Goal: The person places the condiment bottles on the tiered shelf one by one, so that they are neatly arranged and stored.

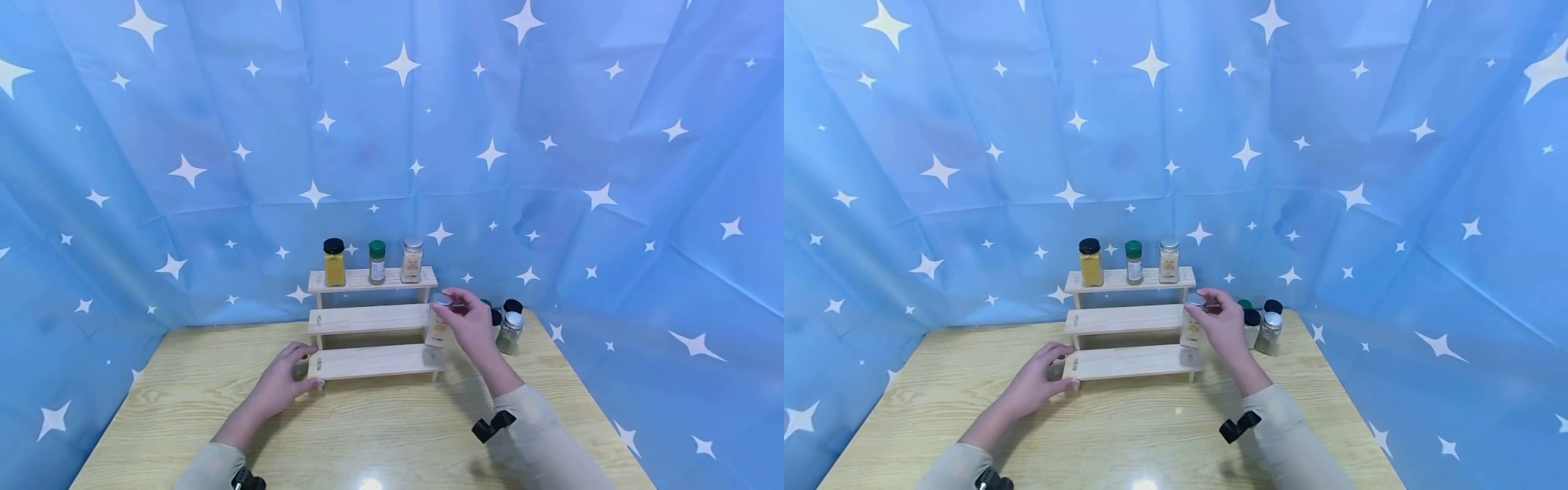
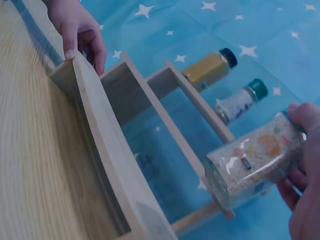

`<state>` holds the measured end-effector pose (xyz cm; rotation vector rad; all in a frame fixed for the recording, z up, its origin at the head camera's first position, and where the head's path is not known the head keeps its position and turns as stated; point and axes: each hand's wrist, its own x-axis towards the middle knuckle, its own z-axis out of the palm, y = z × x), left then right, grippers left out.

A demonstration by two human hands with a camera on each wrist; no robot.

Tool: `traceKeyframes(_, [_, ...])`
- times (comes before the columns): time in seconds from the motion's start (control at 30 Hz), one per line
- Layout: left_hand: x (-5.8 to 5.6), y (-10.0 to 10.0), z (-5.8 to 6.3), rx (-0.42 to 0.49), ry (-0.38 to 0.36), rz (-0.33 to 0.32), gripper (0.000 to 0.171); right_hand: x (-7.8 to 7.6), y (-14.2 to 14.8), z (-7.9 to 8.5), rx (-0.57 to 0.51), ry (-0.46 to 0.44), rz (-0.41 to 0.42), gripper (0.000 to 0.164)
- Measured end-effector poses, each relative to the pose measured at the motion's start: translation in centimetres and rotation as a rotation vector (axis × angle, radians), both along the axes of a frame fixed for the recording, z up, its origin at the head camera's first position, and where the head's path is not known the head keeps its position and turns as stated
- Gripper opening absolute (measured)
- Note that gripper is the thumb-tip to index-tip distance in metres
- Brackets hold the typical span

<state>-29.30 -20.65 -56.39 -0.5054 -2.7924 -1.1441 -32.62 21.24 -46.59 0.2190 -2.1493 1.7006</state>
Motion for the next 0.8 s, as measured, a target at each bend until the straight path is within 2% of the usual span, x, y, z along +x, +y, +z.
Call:
traceKeyframes(0.23, [0.0,-0.1,0.0,-0.002,0.001,-0.009,0.071,-1.1,-2.3,0.6,-0.020,-0.004,0.053,0.043])
traceKeyframes(0.5, [0.1,-0.1,0.1,0.011,-0.003,-0.014,0.071,-2.2,-5.4,1.6,-0.019,0.024,0.108,0.035])
traceKeyframes(0.8, [0.2,-0.1,0.3,0.008,-0.002,-0.009,0.071,-3.8,-9.7,2.1,0.001,0.046,0.166,0.037])
